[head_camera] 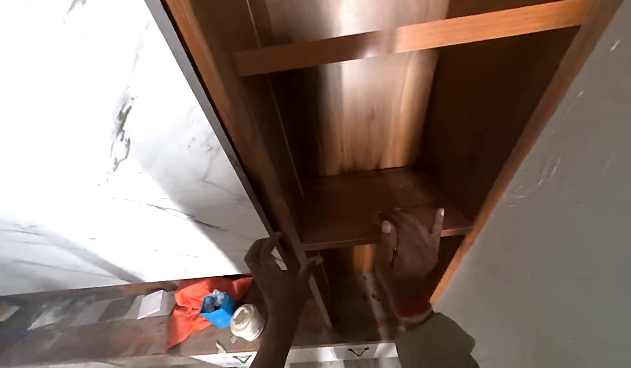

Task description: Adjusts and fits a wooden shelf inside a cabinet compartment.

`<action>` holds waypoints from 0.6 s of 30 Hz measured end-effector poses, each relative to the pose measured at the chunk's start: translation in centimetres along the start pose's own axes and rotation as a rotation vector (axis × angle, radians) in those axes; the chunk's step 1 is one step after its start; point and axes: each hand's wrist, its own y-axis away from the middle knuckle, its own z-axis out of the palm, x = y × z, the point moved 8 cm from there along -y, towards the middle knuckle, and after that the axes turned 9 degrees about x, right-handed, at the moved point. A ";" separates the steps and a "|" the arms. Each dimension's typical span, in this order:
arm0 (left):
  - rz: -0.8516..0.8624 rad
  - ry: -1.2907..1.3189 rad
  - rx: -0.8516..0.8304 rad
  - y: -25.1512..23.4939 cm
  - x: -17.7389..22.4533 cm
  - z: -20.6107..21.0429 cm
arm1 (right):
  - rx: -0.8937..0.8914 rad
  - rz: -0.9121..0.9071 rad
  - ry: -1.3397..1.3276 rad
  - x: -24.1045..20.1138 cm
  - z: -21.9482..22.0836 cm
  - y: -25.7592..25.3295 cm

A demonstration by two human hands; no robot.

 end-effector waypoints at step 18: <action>-0.348 0.226 -0.247 -1.0 -5.0 2.9 | -0.056 -0.005 0.140 -2.5 8.4 3.6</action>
